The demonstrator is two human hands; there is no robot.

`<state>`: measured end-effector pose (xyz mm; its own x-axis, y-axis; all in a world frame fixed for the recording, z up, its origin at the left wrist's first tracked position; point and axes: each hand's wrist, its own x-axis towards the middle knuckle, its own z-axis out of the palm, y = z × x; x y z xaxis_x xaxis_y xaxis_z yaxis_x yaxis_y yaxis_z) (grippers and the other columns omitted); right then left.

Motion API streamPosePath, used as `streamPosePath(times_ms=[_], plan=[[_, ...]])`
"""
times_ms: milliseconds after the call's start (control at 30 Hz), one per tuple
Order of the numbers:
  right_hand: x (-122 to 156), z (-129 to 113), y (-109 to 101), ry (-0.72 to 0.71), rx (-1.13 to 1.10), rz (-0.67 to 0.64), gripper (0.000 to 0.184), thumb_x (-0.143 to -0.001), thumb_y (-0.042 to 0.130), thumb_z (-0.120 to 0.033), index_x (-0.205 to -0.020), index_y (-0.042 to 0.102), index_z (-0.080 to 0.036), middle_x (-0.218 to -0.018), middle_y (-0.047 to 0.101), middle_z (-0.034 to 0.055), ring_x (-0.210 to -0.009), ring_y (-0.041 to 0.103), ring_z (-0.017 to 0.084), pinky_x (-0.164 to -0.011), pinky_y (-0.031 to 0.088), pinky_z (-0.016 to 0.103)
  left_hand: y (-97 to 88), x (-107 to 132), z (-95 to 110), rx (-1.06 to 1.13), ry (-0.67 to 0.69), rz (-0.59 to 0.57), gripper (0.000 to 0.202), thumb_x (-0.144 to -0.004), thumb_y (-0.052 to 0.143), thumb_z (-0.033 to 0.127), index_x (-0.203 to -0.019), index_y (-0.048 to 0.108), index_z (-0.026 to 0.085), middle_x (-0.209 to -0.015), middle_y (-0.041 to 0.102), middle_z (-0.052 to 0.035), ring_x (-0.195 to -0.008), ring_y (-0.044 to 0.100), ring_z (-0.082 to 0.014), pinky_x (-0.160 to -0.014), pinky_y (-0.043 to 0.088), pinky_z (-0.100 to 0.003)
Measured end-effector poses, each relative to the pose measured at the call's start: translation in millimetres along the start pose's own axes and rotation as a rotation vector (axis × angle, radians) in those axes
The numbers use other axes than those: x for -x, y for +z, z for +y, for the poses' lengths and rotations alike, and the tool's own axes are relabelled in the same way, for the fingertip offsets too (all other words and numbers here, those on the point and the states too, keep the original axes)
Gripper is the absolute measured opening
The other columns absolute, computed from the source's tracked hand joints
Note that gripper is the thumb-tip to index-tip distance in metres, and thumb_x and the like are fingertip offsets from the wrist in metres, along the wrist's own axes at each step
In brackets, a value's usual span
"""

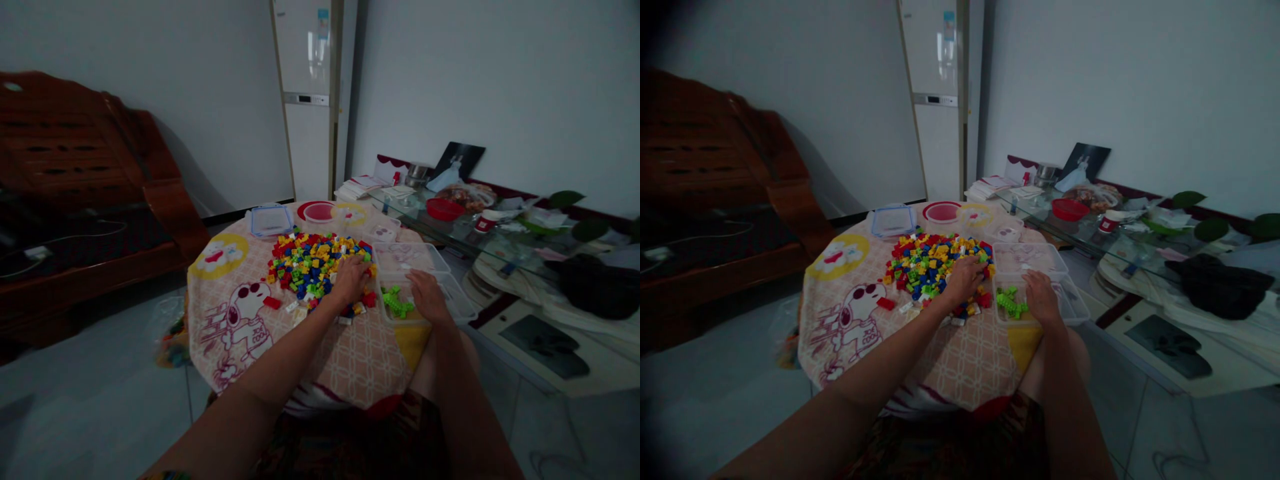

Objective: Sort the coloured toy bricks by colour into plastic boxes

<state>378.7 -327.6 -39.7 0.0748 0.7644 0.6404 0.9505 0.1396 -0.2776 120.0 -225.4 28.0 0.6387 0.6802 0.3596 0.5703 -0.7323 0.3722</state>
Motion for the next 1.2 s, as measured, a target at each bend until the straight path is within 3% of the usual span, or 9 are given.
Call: streamPosePath(times_ms=[133, 300, 467, 567, 700, 800, 967, 1067, 1200], plan=[[0, -2, -1, 0.009, -0.046, 0.019, 0.040, -0.101, 0.038, -0.029, -0.118, 0.074, -0.022, -0.126, 0.072, 0.0141, -0.124, 0.061, 0.030, -0.112, 0.046, 0.058, 12.8, 12, 16, 0.212, 0.154, 0.043, 0.042, -0.092, 0.058, 0.016, -0.132, 0.070, 0.019, -0.143, 0.064, -0.0142, -0.134, 0.057, -0.0265, -0.116, 0.045, -0.047], [-1, -3, -2, 0.021, -0.041, 0.032, 0.041, -0.102, 0.037, -0.030, -0.115, 0.075, -0.022, -0.124, 0.073, 0.0140, -0.121, 0.063, 0.029, -0.112, 0.046, 0.056, 19.1, 27, 35, 0.335, 0.266, -0.058, 0.033, -0.091, 0.063, 0.019, -0.122, 0.074, 0.022, -0.139, 0.066, -0.0117, -0.128, 0.062, -0.0248, -0.113, 0.048, -0.044], [0, -2, -1, 0.032, -0.036, 0.034, 0.041, -0.101, 0.037, -0.029, -0.115, 0.075, -0.022, -0.124, 0.073, 0.0140, -0.121, 0.063, 0.030, -0.110, 0.048, 0.056, 17.1, 33, 46, 0.341, 0.172, -0.002, 0.028, -0.085, 0.064, 0.010, -0.110, 0.074, 0.016, -0.121, 0.073, -0.0127, -0.120, 0.064, -0.0250, -0.109, 0.050, -0.041], [0, 0, -1, 0.013, -0.044, 0.036, 0.040, -0.101, 0.038, -0.030, -0.115, 0.075, -0.023, -0.124, 0.073, 0.0136, -0.120, 0.064, 0.029, -0.111, 0.048, 0.056, 20.4, 32, 51, 0.308, 0.141, -0.052, 0.022, -0.083, 0.063, 0.007, -0.100, 0.074, 0.014, -0.105, 0.074, -0.0115, -0.109, 0.067, -0.0243, -0.101, 0.053, -0.037], [-1, 2, 0, 0.002, -0.049, 0.054, 0.041, -0.101, 0.037, -0.031, -0.114, 0.075, -0.023, -0.122, 0.074, 0.0141, -0.118, 0.065, 0.029, -0.109, 0.049, 0.055, 27.7, 33, 60, 0.277, 0.162, -0.121, 0.025, -0.085, 0.061, 0.007, -0.104, 0.075, 0.015, -0.109, 0.074, -0.0111, -0.108, 0.068, -0.0231, -0.099, 0.053, -0.035], [0, 2, 0, -0.002, -0.053, 0.057, 0.040, -0.101, 0.038, -0.031, -0.113, 0.075, -0.023, -0.121, 0.074, 0.0141, -0.118, 0.065, 0.029, -0.108, 0.049, 0.056, 30.4, 37, 62, 0.292, 0.217, -0.099, 0.031, -0.088, 0.059, 0.011, -0.115, 0.073, 0.019, -0.118, 0.074, -0.0089, -0.112, 0.068, -0.0223, -0.103, 0.052, -0.037], [1, 3, 1, 0.009, -0.054, 0.037, 0.040, -0.099, 0.039, -0.029, -0.114, 0.075, -0.023, -0.124, 0.073, 0.0140, -0.120, 0.064, 0.030, -0.110, 0.048, 0.056, 15.9, 35, 36, 0.333, 0.166, 0.065, 0.033, -0.086, 0.062, 0.009, -0.116, 0.074, 0.016, -0.121, 0.074, -0.0109, -0.117, 0.067, -0.0212, -0.107, 0.051, -0.036], [2, 5, 2, 0.015, -0.046, 0.039, 0.040, -0.098, 0.039, -0.028, -0.112, 0.076, -0.022, -0.123, 0.073, 0.0153, -0.119, 0.064, 0.031, -0.109, 0.048, 0.057, -8.5, 27, 2, 0.249, 0.012, 0.172, 0.033, -0.085, 0.062, 0.008, -0.113, 0.075, 0.019, -0.117, 0.076, -0.0097, -0.112, 0.069, -0.0223, -0.104, 0.053, -0.037], [2, 7, 4, -0.004, -0.055, 0.054, 0.038, -0.096, 0.042, -0.028, -0.112, 0.076, -0.022, -0.122, 0.074, 0.0136, -0.119, 0.064, 0.030, -0.110, 0.048, 0.056, -40.4, 25, -42, 0.055, -0.316, 0.250, 0.031, -0.086, 0.064, 0.011, -0.113, 0.077, 0.021, -0.116, 0.077, -0.0101, -0.111, 0.070, -0.0248, -0.102, 0.053, -0.037]])
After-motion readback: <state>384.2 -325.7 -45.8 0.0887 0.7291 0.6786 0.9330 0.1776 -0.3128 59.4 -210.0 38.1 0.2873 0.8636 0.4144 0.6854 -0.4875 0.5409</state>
